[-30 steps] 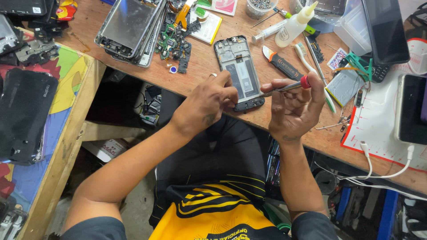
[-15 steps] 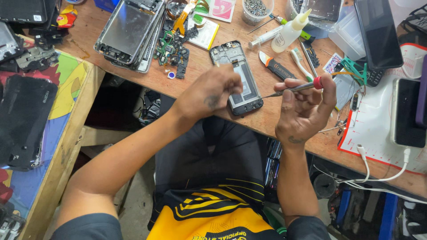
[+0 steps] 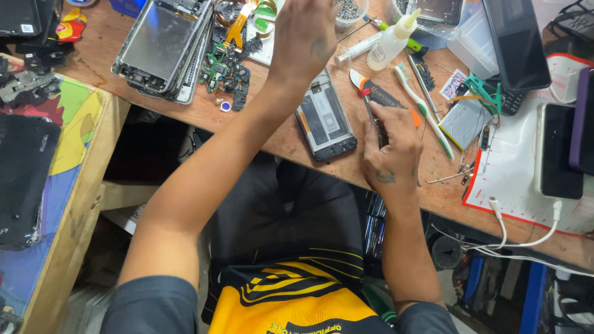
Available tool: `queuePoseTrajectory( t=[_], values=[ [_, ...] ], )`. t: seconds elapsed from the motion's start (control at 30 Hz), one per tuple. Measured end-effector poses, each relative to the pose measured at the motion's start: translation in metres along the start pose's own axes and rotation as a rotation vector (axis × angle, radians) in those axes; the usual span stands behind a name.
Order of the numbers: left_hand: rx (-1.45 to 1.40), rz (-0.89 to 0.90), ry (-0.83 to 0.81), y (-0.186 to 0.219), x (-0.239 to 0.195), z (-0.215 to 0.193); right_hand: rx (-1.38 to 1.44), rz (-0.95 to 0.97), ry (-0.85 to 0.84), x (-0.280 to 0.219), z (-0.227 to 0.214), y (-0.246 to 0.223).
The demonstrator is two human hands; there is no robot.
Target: The person removes the battery from a smartphone using a prying tool, then uses a screwdriver to remove screws and a small internal component. The removed parts are placed on the workbench.
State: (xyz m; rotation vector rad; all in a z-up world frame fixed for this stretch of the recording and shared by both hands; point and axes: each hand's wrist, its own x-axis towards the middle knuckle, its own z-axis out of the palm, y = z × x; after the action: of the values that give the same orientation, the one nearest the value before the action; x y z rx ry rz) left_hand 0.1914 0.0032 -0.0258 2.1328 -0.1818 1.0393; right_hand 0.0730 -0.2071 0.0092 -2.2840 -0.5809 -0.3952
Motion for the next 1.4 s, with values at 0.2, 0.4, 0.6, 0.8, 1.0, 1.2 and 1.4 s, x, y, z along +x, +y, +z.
queuePoseTrajectory(
  t=[0.2,0.4,0.6,0.8,1.0,1.2,1.4],
  values=[
    [-0.302,-0.170,-0.331,0.078,-0.065,-0.090,-0.086,-0.039,-0.025,0.005,0.000,-0.003],
    [-0.169,-0.211,-0.337,0.105,-0.091,-0.115,0.056,-0.115,-0.100,-0.001,-0.015,-0.017],
    [-0.169,-0.200,-0.286,0.098,-0.103,-0.112,0.100,-0.292,-0.316,0.008,-0.024,-0.018],
    [-0.198,-0.204,-0.311,0.094,-0.105,-0.115,0.024,-0.340,-0.430,0.020,-0.026,-0.020],
    [-0.251,-0.203,-0.359,0.092,-0.103,-0.122,0.001,-0.404,-0.575,0.039,-0.030,-0.021],
    [-0.262,-0.171,-0.371,0.089,-0.102,-0.122,-0.123,-0.481,-0.682,0.045,-0.030,-0.022],
    [-0.279,-0.199,-0.405,0.089,-0.100,-0.124,-0.281,-0.611,-0.805,0.050,-0.033,-0.026]
  ],
)
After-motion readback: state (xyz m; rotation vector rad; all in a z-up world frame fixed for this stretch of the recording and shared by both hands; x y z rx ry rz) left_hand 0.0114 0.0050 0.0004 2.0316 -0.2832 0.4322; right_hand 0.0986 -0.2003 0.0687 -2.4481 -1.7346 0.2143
